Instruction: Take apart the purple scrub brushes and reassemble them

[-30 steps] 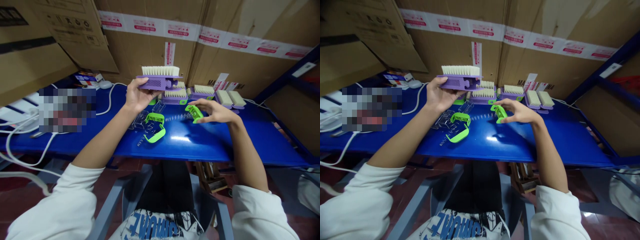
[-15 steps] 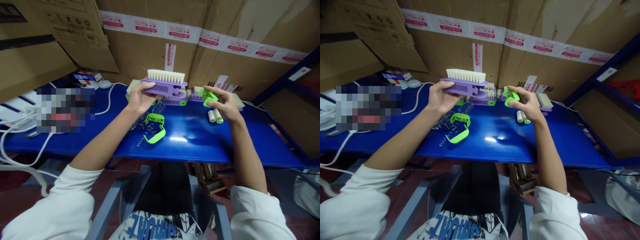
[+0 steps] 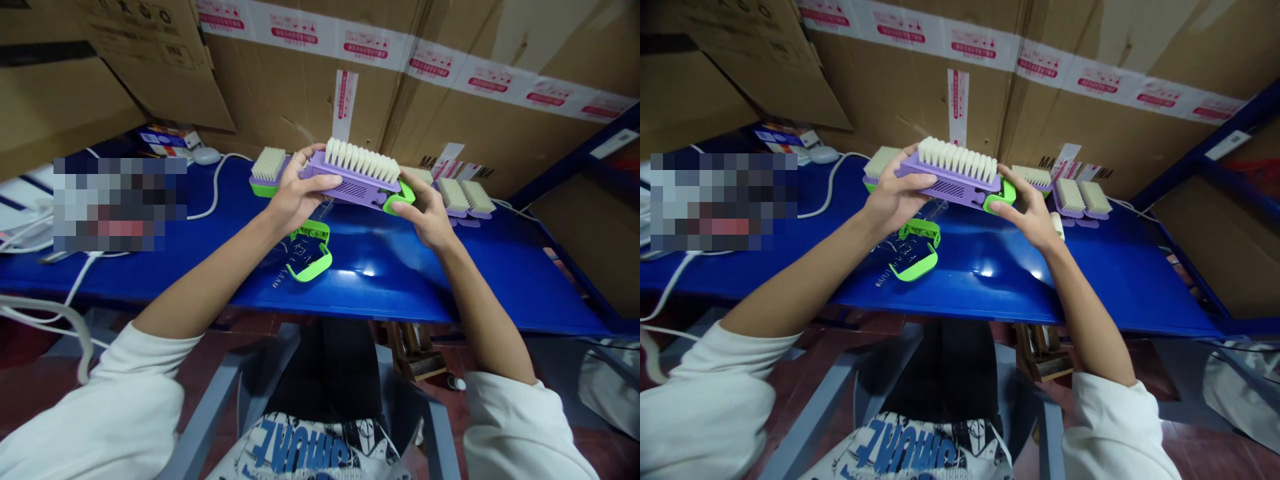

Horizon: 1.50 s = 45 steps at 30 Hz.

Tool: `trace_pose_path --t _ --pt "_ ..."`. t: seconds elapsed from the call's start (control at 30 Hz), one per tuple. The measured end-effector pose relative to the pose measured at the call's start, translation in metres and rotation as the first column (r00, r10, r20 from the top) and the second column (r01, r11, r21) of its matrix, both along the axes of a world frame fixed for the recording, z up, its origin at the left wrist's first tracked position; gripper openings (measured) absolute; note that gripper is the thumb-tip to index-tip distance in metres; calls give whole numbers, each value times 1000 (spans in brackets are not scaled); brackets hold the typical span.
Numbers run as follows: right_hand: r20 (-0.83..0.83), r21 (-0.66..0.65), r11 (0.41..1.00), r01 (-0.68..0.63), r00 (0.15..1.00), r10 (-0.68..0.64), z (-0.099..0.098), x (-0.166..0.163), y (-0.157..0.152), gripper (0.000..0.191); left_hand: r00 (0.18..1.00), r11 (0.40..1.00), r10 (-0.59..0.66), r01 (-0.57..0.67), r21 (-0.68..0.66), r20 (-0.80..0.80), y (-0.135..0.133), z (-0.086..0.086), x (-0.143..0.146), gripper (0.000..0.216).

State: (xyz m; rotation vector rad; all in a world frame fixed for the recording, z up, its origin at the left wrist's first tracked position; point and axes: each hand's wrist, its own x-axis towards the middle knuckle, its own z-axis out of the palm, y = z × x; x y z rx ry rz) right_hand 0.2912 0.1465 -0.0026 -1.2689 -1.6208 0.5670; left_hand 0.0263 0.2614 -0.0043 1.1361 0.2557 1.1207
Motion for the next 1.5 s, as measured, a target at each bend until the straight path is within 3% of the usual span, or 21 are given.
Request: trace_pose_path --t 0.23,0.37,0.47,0.57,0.7,0.93,1.17,1.33,1.5 --pt "-99 -96 992 -82 992 72 3 -12 -4 132 1000 1000 -19 19 -12 -24 -7 -2 4 73" --pt "-81 -7 994 -110 991 109 -3 -16 -3 135 999 1000 -13 14 2 -35 -12 -1 6 76" --pt "-50 62 997 -50 997 54 -11 -14 2 132 999 1000 -9 10 16 -37 -13 0 5 76" --pt "-9 44 999 7 1000 -7 -12 -14 3 131 1000 1000 -3 3 15 -24 -12 1 3 74" --pt "-19 26 1000 -15 1000 15 -7 -16 -1 138 1000 1000 1 -1 12 -28 -11 2 1 72" --pt "68 81 997 10 998 -15 -10 -17 -1 126 999 998 25 -24 61 -22 -12 -2 4 75" --pt "-33 72 997 35 999 -32 -13 -31 -3 103 1000 998 26 -25 66 -11 -16 2 4 80" --pt "186 64 993 103 976 -113 -13 -34 -3 135 998 997 53 -52 57 -17 -16 1 4 83" --pt "72 116 992 47 996 -56 -9 -40 -6 154 997 995 83 -82 64 -5 -23 -2 9 89"
